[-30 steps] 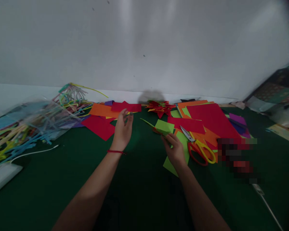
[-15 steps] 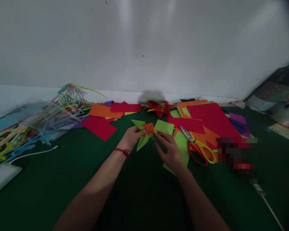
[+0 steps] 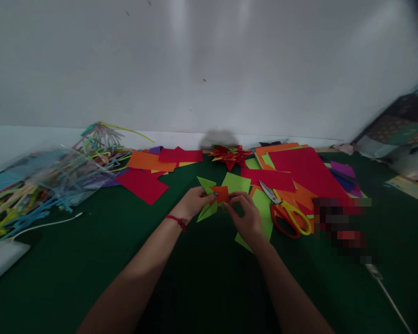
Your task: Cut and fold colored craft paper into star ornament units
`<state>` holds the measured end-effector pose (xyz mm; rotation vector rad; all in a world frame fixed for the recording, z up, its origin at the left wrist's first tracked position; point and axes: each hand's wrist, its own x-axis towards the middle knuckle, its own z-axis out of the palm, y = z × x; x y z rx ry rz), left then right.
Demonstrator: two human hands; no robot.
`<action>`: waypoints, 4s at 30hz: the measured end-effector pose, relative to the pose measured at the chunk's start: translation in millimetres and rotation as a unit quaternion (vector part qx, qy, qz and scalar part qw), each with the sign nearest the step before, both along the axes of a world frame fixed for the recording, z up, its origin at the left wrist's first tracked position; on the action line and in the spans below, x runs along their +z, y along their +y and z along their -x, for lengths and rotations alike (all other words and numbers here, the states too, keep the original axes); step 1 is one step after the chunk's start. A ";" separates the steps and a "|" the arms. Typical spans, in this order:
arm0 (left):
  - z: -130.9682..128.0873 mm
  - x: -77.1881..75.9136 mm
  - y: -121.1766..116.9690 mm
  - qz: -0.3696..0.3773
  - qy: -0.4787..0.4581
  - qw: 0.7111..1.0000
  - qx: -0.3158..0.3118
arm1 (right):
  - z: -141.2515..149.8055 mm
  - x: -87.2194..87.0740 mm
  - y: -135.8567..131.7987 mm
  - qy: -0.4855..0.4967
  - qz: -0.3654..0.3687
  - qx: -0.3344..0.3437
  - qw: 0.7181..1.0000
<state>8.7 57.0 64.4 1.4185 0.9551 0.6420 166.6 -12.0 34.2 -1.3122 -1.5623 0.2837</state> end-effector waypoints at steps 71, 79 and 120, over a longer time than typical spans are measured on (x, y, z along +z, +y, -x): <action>0.5 8.9 -6.5 -0.168 0.059 0.984 -0.009 | 8.9 -5.3 -0.2 0.199 0.078 -0.028 0.976; 0.7 7.7 -5.2 -0.143 0.039 0.989 0.014 | 12.6 0.2 -2.7 0.273 0.101 -0.022 0.956; -0.1 8.9 -6.6 -0.154 0.032 0.987 0.026 | 7.1 -1.0 0.6 0.199 0.102 -0.020 0.974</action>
